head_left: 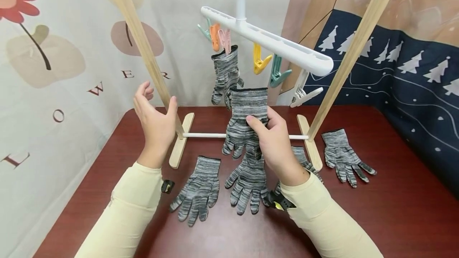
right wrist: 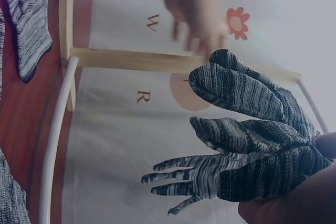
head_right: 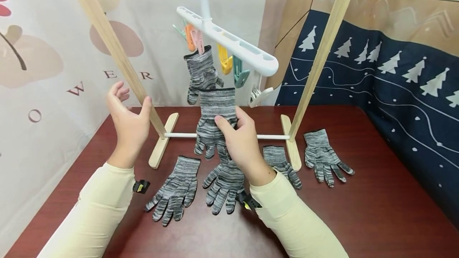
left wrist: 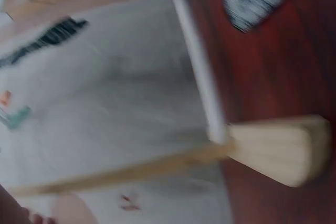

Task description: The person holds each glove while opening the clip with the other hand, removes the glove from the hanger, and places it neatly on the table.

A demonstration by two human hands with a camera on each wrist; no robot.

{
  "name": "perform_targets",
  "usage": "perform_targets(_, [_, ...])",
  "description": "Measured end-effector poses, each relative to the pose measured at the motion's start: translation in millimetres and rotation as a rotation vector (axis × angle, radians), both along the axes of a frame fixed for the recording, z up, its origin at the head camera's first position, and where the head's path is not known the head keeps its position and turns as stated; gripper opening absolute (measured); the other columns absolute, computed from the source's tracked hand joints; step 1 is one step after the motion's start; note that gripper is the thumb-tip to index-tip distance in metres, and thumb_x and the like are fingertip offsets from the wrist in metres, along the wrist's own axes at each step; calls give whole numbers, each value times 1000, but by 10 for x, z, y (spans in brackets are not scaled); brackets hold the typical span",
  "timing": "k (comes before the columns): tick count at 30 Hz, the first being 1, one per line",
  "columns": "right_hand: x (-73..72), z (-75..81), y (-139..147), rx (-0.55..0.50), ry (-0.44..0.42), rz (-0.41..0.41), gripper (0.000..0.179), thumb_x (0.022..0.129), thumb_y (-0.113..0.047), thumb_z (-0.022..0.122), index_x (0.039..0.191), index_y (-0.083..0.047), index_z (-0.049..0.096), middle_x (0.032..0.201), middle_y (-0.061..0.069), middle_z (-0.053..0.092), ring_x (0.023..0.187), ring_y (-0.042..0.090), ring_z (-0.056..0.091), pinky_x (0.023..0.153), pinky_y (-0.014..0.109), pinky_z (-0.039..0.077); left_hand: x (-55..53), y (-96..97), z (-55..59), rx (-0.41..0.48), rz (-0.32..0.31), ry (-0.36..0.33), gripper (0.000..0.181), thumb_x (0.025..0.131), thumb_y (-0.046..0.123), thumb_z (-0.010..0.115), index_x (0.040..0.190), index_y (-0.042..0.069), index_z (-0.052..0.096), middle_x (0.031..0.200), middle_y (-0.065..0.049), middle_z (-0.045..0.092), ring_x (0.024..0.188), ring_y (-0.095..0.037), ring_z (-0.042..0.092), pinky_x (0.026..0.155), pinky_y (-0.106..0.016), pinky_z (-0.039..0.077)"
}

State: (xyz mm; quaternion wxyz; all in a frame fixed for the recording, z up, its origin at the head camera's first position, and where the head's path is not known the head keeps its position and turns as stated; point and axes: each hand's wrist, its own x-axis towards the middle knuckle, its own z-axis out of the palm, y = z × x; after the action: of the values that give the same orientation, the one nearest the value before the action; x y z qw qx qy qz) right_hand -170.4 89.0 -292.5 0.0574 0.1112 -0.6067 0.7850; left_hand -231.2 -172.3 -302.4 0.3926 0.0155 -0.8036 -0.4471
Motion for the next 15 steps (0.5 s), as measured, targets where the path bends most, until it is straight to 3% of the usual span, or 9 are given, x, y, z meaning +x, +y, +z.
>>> perform_targets(4, [-3,-27,6,54,-2,7,38,100,-8,56,138,-6,55,122,16,65,91,10,70,80,29,58,-102,-176,-214,-88,-25,-316,77,97,42,60,158,16,21,145,-16,47,134,-32,46,111,-50,36])
perform_targets(7, [-10,-41,0,81,13,27,38,101,-8,55,138,-5,55,123,18,65,91,11,70,80,30,59,-150,-253,-346,-164,-55,-481,66,100,51,50,150,11,37,130,-20,61,122,-39,58,102,-56,44])
perform_targets(11, [-13,-55,-7,93,23,38,36,100,-8,55,136,-4,56,119,17,67,90,11,70,79,31,59,-184,-291,-471,-214,-109,-547,59,103,52,43,133,3,55,111,-24,69,101,-41,67,87,-54,52])
perform_targets(15, [-18,-59,-7,103,40,43,33,101,-9,56,134,-4,57,120,15,66,91,12,70,81,30,59,-214,-310,-535,-221,-132,-519,53,106,39,41,142,2,54,123,-26,67,103,-40,69,86,-52,55])
